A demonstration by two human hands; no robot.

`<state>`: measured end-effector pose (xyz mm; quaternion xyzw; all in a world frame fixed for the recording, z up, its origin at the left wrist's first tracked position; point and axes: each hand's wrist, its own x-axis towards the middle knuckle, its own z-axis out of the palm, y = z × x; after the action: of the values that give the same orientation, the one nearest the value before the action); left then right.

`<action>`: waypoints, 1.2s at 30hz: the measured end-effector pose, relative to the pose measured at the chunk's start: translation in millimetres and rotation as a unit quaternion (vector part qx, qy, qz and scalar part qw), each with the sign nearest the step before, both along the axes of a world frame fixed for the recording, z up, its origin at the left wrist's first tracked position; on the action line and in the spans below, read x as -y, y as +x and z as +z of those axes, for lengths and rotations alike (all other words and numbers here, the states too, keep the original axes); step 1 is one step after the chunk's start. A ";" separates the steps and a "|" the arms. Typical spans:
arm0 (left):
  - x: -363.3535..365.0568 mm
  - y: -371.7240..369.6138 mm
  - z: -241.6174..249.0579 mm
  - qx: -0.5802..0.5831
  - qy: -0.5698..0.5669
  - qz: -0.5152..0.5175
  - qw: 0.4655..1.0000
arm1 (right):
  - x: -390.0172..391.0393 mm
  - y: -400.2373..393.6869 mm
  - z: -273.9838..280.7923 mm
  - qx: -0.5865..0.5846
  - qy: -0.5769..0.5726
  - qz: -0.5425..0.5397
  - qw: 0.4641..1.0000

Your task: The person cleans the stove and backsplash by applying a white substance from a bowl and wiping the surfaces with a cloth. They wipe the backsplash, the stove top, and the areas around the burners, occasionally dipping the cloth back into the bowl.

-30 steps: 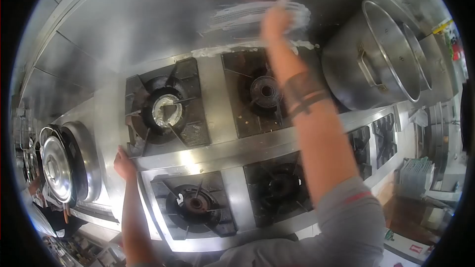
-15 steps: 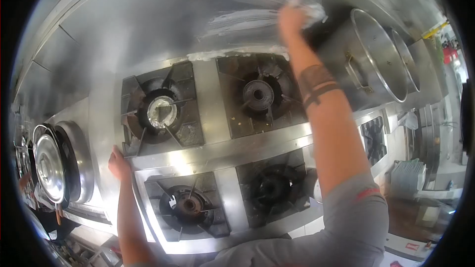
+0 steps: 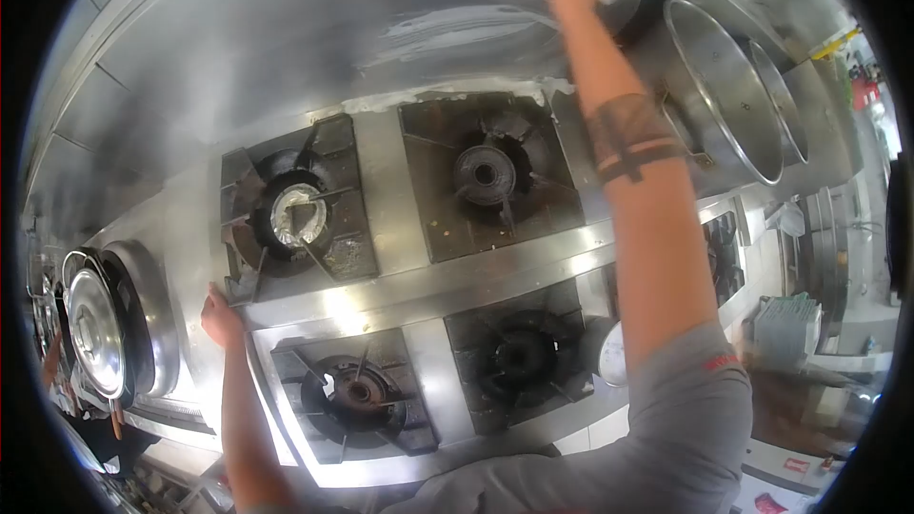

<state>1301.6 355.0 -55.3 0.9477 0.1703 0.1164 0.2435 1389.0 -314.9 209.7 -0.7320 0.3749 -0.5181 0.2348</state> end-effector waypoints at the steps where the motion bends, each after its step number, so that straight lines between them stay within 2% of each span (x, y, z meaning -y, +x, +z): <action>1: 0.8 0.4 0.0 0.005 0.001 0.003 1.000 | -44.1 -11.9 21.4 -0.074 -0.008 0.087 0.993; 2: -0.3 -0.4 0.6 0.008 0.004 0.006 1.000 | -57.9 17.5 -6.2 -0.050 -0.175 0.041 0.982; 5: -4.5 -0.1 -1.5 0.010 0.008 -0.008 1.000 | -119.1 -2.2 -38.3 -0.132 -0.285 0.080 0.946; 7: -7.0 2.0 -9.1 0.002 -0.009 -0.005 1.000 | -74.9 1.5 -78.4 -0.125 -0.462 -0.060 0.876; 8: -13.6 2.5 -10.6 -0.005 -0.022 0.003 1.000 | -36.2 6.9 -82.6 -0.125 -0.293 0.033 0.947; 9: -13.3 2.4 -6.9 -0.024 -0.017 0.011 1.000 | 2.5 12.6 -87.3 -0.106 -0.112 0.084 0.984; 10: -6.4 0.1 -2.5 -0.009 -0.019 0.019 1.000 | -1.2 -17.4 -34.3 -0.021 0.196 0.190 0.962; 11: -1.7 -1.0 1.6 0.006 -0.019 0.025 0.999 | 22.5 -3.4 -21.6 0.087 0.199 0.071 0.973; 12: -4.5 -0.5 1.3 0.006 -0.016 0.030 0.999 | 5.9 7.9 -14.2 0.087 0.205 0.083 0.971; 13: -3.0 0.3 1.3 0.005 -0.016 0.029 0.999 | -11.8 14.4 -2.5 -0.084 -0.039 0.035 0.995; 16: 6.2 -0.1 14.1 -0.012 -0.023 0.044 0.999 | -147.7 27.4 19.4 -0.140 -0.127 0.168 0.968; 17: 5.1 -1.9 12.8 -0.018 -0.023 0.039 0.999 | -178.7 48.1 -10.1 -0.005 -0.332 0.150 0.931; 18: 2.3 -1.6 10.1 -0.016 -0.014 0.032 0.999 | -205.4 45.4 -15.9 -0.156 -0.382 0.235 0.880; 20: 2.9 0.1 6.1 -0.015 -0.013 0.045 0.999 | -226.6 56.3 -54.9 -0.097 -0.478 0.197 0.851; 22: -3.9 0.3 5.2 -0.029 0.011 0.047 0.998 | -182.0 55.8 -80.3 -0.139 -0.486 0.325 0.799; 23: -5.8 -1.7 4.5 -0.029 0.007 0.052 0.998 | -155.8 42.5 -79.7 -0.206 -0.510 0.281 0.786; 25: -4.2 -0.3 6.9 -0.015 -0.011 0.033 0.999 | -108.8 12.8 -44.3 -0.154 -0.506 0.190 0.827; 26: -4.3 -0.6 8.7 -0.016 -0.011 0.026 0.999 | -76.8 2.6 -22.1 -0.088 -0.534 0.146 0.828; 27: -4.2 -0.4 8.3 -0.016 -0.015 0.026 0.999 | -30.7 2.0 -12.0 -0.141 -0.547 0.059 0.823; 28: -4.9 0.4 8.0 -0.021 -0.012 0.027 0.999 | -2.8 -2.2 1.4 -0.075 -0.531 0.038 0.843; 29: -5.8 0.5 7.7 -0.026 -0.009 0.029 0.999 | 8.4 -5.7 25.1 -0.074 -0.396 0.030 0.915; 30: -6.3 -0.2 5.3 -0.026 -0.013 0.030 0.999 | 18.8 -7.0 48.1 -0.071 -0.253 0.023 0.964; 33: -3.8 0.5 11.9 -0.017 -0.048 0.030 0.998 | 118.9 42.7 85.4 -0.086 -0.219 0.120 0.965; 34: -4.6 0.5 11.4 -0.013 -0.051 0.028 0.998 | 145.4 67.6 96.8 -0.260 -0.252 0.133 0.923; 36: -6.3 1.2 9.0 -0.009 -0.057 0.028 0.998 | 107.8 94.5 110.6 -0.420 -0.185 0.154 0.875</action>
<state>1302.9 361.3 -46.3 0.9280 0.2056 0.1049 0.2926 1483.6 -422.7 320.3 -0.9592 0.2186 -0.1789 -0.0079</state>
